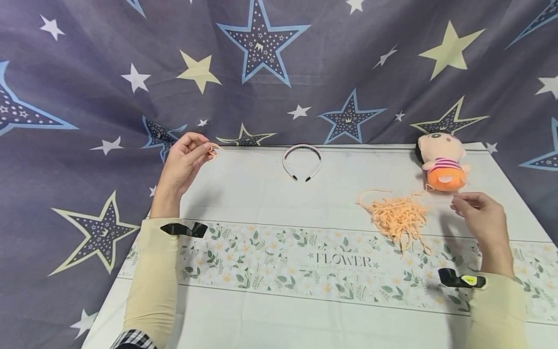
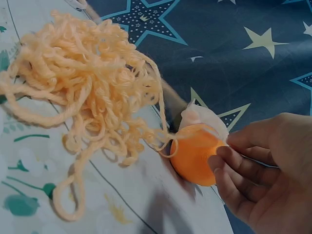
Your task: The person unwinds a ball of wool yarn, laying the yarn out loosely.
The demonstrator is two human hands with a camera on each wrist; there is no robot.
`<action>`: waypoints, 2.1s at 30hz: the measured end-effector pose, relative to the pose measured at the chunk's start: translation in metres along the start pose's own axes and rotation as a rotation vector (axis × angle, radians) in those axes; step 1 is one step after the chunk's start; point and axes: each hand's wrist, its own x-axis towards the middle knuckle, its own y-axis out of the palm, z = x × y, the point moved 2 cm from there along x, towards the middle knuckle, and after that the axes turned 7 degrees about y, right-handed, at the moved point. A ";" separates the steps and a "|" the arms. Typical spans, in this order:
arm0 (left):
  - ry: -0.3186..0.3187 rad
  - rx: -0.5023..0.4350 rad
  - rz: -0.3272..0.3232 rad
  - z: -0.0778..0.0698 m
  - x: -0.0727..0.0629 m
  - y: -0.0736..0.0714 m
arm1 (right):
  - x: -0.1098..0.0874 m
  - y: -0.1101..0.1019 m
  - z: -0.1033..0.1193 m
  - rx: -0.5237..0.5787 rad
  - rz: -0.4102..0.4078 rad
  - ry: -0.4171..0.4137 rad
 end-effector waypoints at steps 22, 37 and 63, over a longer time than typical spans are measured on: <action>-0.047 0.019 0.075 0.002 0.001 0.007 | -0.019 0.065 0.088 0.098 -0.003 -0.316; -0.080 0.042 0.130 0.007 0.000 0.021 | -0.052 0.199 0.161 0.126 0.330 -0.567; -0.069 0.043 0.154 0.008 -0.001 0.025 | -0.113 0.296 0.207 0.235 0.555 -0.644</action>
